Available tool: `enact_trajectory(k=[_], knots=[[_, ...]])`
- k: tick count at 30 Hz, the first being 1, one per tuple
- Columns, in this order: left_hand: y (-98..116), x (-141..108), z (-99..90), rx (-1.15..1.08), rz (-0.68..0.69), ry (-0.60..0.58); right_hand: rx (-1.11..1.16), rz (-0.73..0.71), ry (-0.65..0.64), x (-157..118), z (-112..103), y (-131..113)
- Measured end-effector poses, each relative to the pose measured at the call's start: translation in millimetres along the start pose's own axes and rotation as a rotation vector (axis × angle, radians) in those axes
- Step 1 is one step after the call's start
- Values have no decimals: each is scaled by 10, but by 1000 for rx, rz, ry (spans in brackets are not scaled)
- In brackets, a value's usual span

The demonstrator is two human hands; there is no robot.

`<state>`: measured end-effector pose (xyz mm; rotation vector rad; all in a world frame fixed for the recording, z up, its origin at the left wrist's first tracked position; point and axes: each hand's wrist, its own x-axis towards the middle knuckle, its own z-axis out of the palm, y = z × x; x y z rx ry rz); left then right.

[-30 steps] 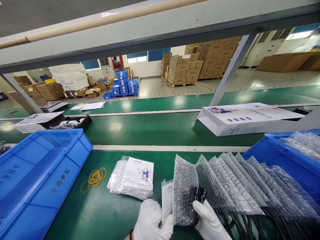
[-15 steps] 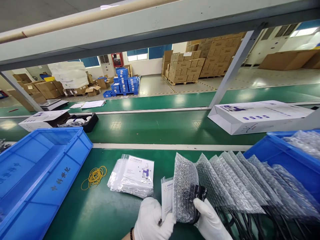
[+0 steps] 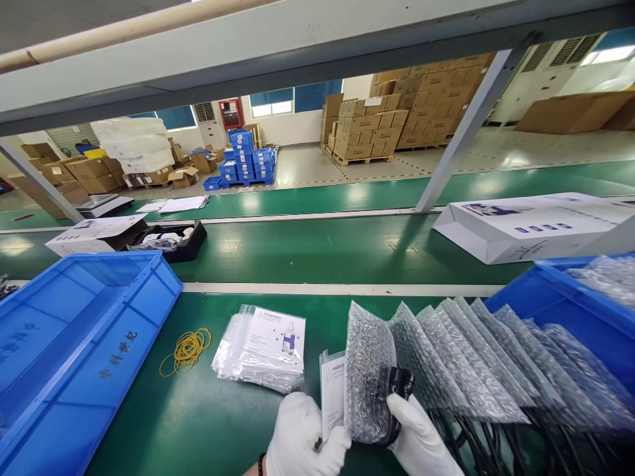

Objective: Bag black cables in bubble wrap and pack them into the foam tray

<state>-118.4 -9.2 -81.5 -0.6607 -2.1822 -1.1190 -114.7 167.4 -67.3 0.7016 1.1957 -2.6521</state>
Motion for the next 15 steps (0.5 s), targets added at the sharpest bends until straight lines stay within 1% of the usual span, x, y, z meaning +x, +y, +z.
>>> enact_trajectory(k=[3,5,7,10,12,15], knots=[[-27,-104,66,-50,-17,64,-3,-22,-13,2,12,-2],[-43,-146,79,-84,6,99,-5,-42,-15,-3,25,-2],[-41,-140,55,-115,42,122,-5,-52,-14,-8,24,2],[12,-51,-17,-180,61,177,-22,-65,-21,5,-34,19],[64,9,-49,-225,26,194,-39,-72,-23,30,-96,38],[103,14,-54,-263,-67,275,-21,-56,3,60,-144,56]])
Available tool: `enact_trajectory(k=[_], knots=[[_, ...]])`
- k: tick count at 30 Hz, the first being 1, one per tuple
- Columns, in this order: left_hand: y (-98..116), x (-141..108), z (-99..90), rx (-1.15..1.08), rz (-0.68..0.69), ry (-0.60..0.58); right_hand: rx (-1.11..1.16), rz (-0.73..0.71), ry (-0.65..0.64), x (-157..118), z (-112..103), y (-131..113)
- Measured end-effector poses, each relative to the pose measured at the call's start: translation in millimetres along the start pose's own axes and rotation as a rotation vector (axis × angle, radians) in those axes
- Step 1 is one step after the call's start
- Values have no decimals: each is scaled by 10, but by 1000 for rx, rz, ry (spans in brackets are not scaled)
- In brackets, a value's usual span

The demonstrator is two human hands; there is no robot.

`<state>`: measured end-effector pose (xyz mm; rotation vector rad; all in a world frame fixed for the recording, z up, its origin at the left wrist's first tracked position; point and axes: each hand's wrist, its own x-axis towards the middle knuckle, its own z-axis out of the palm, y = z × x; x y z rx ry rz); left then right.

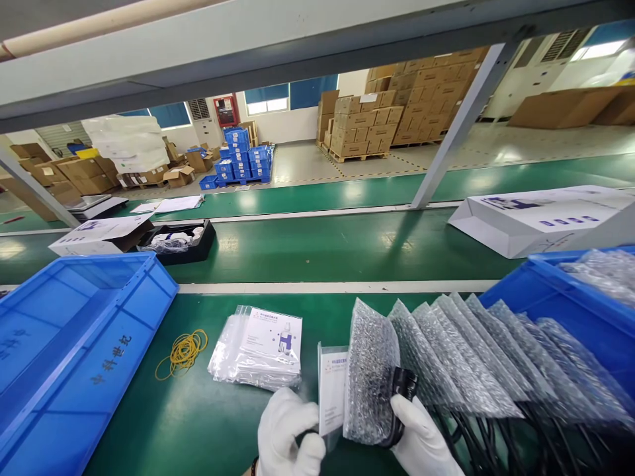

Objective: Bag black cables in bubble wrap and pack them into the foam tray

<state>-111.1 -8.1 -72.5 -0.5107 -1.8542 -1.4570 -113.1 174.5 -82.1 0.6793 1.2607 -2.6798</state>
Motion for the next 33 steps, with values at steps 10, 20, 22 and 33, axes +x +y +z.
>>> enact_trajectory(k=[10,20,22,33], knots=[[-204,768,-711,293,-240,-146,9,-62,60,-64,46,-124],[-1968,2083,-1190,1140,-431,-604,-239,-161,60,-62,210,-539],[-2235,2267,-1298,1203,-443,-603,-327,-210,63,-97,386,-762],[-2973,2757,-1344,1257,-423,-638,-512,-387,-300,969,1910,-1400]])
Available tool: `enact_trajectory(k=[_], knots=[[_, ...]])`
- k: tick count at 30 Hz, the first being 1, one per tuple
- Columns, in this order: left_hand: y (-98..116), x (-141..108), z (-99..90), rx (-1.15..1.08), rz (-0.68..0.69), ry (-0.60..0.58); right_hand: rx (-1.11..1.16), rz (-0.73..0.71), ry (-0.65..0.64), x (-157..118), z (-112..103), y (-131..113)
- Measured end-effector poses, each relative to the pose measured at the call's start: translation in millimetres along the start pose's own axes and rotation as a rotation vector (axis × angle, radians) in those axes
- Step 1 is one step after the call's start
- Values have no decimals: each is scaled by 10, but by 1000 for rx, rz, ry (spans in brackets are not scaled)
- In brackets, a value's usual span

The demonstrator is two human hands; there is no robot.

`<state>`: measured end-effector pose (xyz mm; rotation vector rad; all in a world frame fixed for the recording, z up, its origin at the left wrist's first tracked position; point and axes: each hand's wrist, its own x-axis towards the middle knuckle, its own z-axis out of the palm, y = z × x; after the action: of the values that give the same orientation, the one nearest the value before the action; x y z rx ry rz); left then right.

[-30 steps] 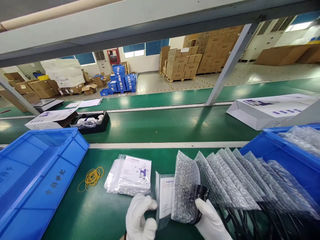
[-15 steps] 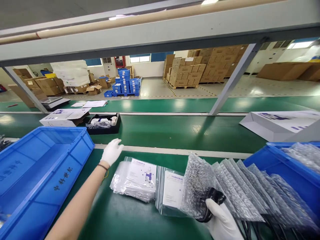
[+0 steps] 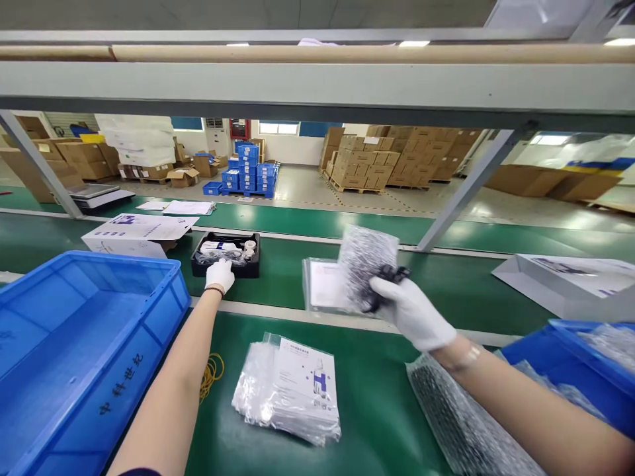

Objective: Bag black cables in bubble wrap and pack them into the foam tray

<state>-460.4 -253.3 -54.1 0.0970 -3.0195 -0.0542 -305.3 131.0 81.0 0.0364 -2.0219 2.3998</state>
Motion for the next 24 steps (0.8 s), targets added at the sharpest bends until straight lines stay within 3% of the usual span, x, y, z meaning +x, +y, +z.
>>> enact_trajectory(k=[3,5,7,10,13,16,19,22,24], knots=[[64,77,7,-5,39,-22,-42,-154,-127,778,478,184],[144,95,-4,0,58,-31,-133,-299,-155,1294,816,369],[247,71,-4,10,75,-30,-167,-342,-171,1740,1148,575],[400,-47,28,30,112,-30,-190,-324,-153,2199,1586,902],[509,-214,45,43,163,-45,-239,-256,-143,2402,1876,1220],[565,-329,-41,25,201,-65,-311,-159,-161,2451,1973,1442],[562,-262,-242,-17,168,-50,-375,-55,-209,2473,1888,1506],[535,68,-425,-73,102,118,-412,55,-228,2522,1677,1450],[552,399,-459,-119,139,156,-411,90,-184,2571,1486,1372]])
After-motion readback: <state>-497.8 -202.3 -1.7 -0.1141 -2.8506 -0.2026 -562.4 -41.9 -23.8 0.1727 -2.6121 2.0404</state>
